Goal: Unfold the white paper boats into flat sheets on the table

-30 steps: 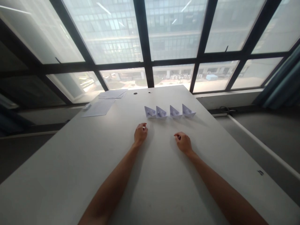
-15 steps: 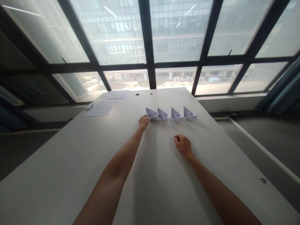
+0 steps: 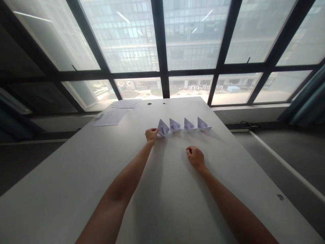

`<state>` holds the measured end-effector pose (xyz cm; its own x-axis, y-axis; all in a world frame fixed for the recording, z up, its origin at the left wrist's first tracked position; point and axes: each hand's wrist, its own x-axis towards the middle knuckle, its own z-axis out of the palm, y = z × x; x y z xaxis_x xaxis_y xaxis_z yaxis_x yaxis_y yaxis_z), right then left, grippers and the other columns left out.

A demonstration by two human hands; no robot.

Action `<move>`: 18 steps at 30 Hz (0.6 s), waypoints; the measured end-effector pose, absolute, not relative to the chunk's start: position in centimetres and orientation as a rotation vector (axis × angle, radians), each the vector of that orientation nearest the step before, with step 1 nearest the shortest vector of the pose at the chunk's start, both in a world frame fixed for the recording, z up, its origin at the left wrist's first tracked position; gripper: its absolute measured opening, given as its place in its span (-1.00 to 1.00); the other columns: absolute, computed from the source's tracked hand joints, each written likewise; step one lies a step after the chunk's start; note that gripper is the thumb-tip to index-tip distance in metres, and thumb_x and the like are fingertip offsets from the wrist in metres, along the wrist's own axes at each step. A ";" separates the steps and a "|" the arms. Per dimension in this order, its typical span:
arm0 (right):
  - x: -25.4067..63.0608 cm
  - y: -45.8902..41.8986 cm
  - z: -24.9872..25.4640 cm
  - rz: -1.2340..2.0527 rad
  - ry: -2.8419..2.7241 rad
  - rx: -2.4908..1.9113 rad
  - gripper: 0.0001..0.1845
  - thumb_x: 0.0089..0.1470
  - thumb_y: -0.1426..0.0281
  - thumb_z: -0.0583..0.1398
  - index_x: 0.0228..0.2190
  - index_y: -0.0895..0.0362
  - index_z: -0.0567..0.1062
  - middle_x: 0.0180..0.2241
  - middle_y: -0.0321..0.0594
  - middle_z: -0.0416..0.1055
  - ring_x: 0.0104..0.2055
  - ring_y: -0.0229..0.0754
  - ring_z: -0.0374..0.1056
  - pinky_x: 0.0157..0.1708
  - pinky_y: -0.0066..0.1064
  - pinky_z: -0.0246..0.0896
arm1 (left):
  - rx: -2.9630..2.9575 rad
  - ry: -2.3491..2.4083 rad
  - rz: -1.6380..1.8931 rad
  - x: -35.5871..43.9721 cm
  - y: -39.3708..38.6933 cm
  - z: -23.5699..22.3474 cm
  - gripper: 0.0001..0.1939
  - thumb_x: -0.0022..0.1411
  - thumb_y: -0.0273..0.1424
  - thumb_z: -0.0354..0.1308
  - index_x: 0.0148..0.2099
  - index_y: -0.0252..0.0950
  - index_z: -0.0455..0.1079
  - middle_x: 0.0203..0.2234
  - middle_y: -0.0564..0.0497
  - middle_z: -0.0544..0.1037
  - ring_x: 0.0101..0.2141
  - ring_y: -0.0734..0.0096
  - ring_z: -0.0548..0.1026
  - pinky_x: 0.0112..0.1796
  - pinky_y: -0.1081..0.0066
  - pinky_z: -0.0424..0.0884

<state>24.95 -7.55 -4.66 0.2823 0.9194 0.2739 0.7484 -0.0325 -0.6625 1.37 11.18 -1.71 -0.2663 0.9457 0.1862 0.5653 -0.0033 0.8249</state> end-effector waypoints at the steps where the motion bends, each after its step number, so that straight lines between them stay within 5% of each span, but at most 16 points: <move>1: 24.9 -7.5 -4.7 0.312 -1.491 -1.774 -0.77 0.09 0.40 0.10 -0.34 0.07 0.57 -0.31 -0.18 0.55 -0.30 -0.11 0.42 -0.28 -0.36 0.18 | 1.567 1.834 1.205 1.0 10.2 -1.5 -0.74 0.12 -0.32 0.24 -0.19 -0.38 0.59 -0.28 -0.18 0.65 -0.25 0.21 0.60 -0.22 0.41 0.42; 7: 22.6 -7.5 -3.3 0.377 -1.327 -1.340 -0.75 0.15 0.30 0.09 -0.25 0.15 0.51 -0.27 -0.14 0.48 -0.35 -0.19 0.36 -0.37 -0.41 0.23 | 1.757 1.571 1.200 1.0 0.9 -1.1 -0.82 0.06 -0.28 0.30 -0.34 -0.30 0.56 -0.47 -0.06 0.63 -0.43 0.30 0.58 -0.38 0.44 0.44; 10: 21.0 -8.4 -2.1 0.308 -1.381 -1.262 -0.78 0.16 0.30 0.11 -0.38 0.12 0.50 -0.37 -0.21 0.43 -0.35 -0.20 0.33 -0.35 -0.42 0.20 | 1.874 1.426 1.223 2.3 -3.8 -1.1 -0.86 0.09 -0.32 0.27 -0.39 -0.30 0.51 -0.50 -0.01 0.59 -0.47 0.37 0.55 -0.41 0.45 0.45; 15: 20.2 -9.5 -1.9 0.328 -1.462 -1.378 -0.76 0.10 0.21 0.21 -0.42 0.10 0.56 -0.48 -0.27 0.40 -0.41 -0.21 0.31 -0.33 -0.40 0.15 | 1.849 1.241 1.311 4.5 -7.4 -1.1 -0.77 0.14 -0.44 0.19 -0.11 -0.27 0.45 -0.47 0.08 0.50 -0.47 0.49 0.48 -0.44 0.52 0.46; 18: 20.6 -9.4 -2.4 0.390 -1.404 -1.442 -0.74 0.08 0.19 0.22 -0.40 0.11 0.59 -0.46 -0.25 0.44 -0.42 -0.21 0.30 -0.38 -0.41 0.12 | 1.915 1.147 1.252 5.3 -8.1 -1.3 -0.80 0.15 -0.47 0.16 -0.15 -0.27 0.48 -0.43 0.06 0.47 -0.45 0.50 0.47 -0.40 0.51 0.48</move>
<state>20.62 -9.42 -2.36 0.2618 0.8727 0.4122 0.5347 0.2244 -0.8147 5.25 -8.05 -1.34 0.1925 0.8844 0.4252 0.3466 -0.4667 0.8137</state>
